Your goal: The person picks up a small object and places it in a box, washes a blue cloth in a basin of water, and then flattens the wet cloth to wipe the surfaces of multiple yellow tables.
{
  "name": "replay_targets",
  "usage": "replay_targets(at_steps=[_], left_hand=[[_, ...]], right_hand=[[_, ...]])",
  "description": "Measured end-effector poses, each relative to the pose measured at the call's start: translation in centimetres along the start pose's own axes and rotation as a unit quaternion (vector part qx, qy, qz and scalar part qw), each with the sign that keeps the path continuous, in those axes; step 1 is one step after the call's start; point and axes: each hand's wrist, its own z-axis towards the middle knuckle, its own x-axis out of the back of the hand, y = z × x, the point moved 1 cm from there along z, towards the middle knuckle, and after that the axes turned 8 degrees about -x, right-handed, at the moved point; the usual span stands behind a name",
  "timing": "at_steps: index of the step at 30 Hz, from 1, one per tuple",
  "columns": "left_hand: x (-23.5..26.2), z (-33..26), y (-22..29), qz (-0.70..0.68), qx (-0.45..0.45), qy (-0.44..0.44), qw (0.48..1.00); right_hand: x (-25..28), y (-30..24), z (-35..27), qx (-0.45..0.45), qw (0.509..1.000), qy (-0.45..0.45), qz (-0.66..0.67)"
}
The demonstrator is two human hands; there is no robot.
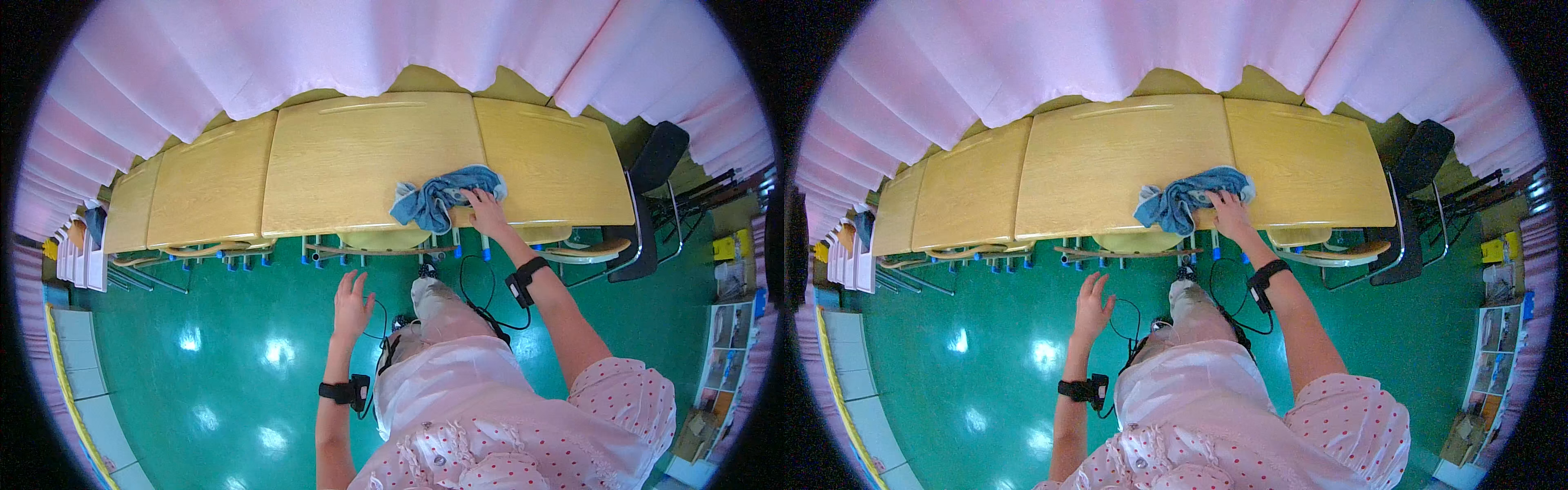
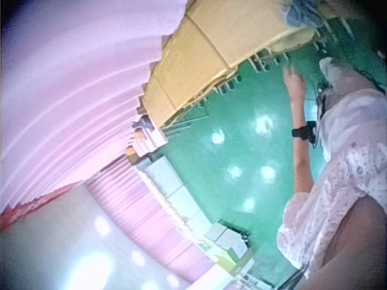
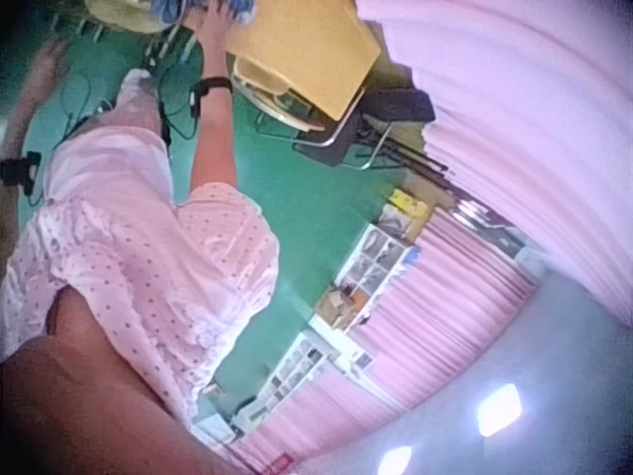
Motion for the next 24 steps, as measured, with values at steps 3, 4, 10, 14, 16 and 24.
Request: replay_targets(at_steps=[3,4,10,14,16,24], left_hand=[[-0.6,3.7,0.9,-0.041,-0.021,0.038,0.998],[-0.8,4.9,1.4,-0.041,-0.021,0.033,0.998],[-6.2,13.3,5.7,-0.041,-0.15,-0.135,0.979],[-8.5,16.9,6.4,0.165,-0.129,-0.134,0.969],[-8.8,17.8,6.1,0.274,-0.079,-0.076,0.955],[-6.4,21.6,0.0,0.24,-0.208,-0.022,0.948]], right_hand=[[0.3,1.2,0.9,-0.041,0.998,-0.003,0.047],[0.5,0.8,0.6,-0.045,0.998,-0.005,0.049],[-0.9,0.3,-0.8,0.12,0.968,0.124,-0.185],[-0.4,1.4,0.2,0.078,0.982,0.125,-0.116],[0.5,4.2,0.7,0.031,0.988,0.128,-0.079],[5.8,6.6,1.5,-0.02,0.997,0.054,0.053]])
